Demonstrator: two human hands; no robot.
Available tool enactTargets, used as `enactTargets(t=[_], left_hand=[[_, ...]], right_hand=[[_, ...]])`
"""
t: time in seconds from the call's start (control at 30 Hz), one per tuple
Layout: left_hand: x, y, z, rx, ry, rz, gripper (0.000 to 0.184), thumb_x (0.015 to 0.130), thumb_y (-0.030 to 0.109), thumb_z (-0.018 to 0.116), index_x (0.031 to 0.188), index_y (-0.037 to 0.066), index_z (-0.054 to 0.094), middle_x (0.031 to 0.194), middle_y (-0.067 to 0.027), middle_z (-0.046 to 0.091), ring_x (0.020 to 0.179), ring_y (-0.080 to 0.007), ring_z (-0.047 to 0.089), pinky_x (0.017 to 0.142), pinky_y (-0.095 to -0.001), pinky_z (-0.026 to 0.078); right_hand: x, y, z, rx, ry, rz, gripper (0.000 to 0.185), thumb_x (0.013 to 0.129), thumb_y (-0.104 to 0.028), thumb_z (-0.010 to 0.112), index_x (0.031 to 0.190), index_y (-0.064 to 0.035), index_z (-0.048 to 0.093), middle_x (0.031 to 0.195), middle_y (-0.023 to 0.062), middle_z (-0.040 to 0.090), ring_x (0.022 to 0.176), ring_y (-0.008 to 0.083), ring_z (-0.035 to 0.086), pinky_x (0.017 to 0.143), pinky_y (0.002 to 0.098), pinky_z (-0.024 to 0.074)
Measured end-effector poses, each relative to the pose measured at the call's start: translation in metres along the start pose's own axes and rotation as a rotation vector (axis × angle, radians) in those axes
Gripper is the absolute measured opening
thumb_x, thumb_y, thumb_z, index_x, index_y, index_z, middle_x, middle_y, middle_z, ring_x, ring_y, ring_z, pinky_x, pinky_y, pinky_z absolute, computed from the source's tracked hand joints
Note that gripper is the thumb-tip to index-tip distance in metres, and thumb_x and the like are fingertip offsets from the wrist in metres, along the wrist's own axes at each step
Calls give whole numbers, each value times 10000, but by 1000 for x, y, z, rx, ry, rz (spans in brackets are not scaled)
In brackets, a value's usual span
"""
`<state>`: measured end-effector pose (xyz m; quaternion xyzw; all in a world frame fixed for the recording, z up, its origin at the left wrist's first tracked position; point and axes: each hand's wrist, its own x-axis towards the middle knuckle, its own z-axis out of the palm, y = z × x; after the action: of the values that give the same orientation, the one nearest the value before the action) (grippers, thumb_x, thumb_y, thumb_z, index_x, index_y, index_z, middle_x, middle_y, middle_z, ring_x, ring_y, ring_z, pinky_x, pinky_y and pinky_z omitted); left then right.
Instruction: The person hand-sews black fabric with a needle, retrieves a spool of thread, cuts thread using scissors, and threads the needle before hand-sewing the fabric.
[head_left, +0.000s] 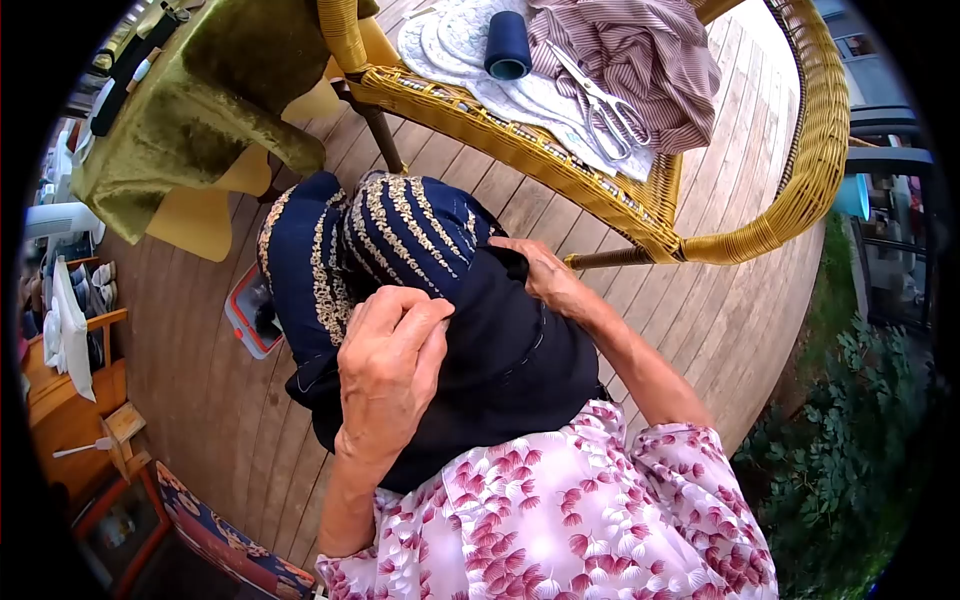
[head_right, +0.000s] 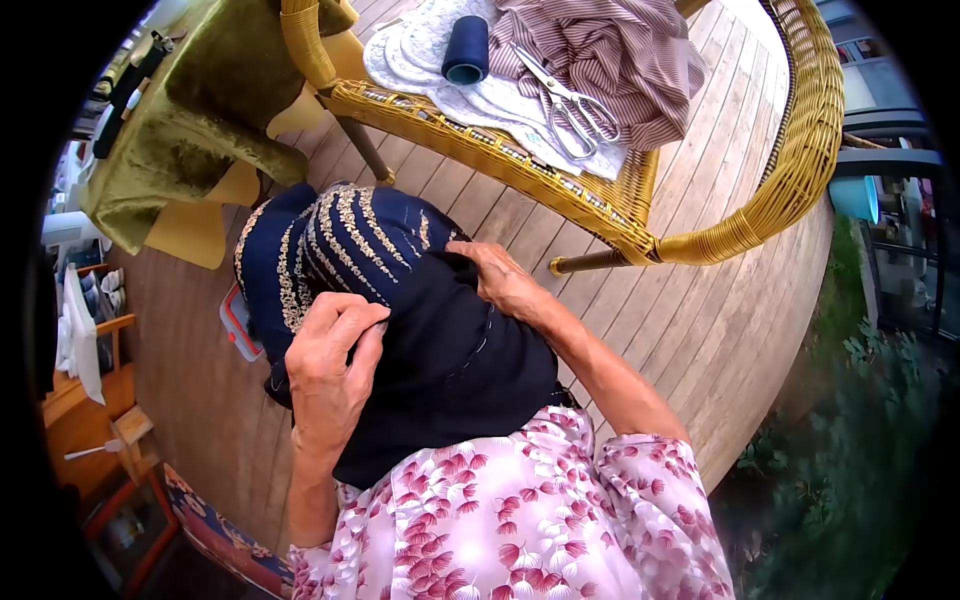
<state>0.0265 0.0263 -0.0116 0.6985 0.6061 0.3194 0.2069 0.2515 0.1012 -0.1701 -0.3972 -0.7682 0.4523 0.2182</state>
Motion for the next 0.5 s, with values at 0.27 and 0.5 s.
enactTargets(t=[0.27, 0.5], left_hand=[[12, 9, 24, -197, 20, 59, 108, 832, -47, 644, 935, -15, 647, 927, -142, 635, 834, -307, 649, 758, -361, 508], [33, -17, 26, -26, 11, 109, 92, 867, 8, 609, 953, -12, 633, 890, -156, 637, 804, -336, 638, 747, -370, 501]], right_hand=[[42, 2, -4, 91, 288, -19, 512, 732, -388, 729, 919, 4, 457, 754, 213, 544, 716, 426, 559, 636, 438, 416], [70, 0, 38, 40, 523, -42, 360, 835, -308, 651, 969, -53, 435, 806, 190, 531, 746, 387, 551, 662, 439, 422]])
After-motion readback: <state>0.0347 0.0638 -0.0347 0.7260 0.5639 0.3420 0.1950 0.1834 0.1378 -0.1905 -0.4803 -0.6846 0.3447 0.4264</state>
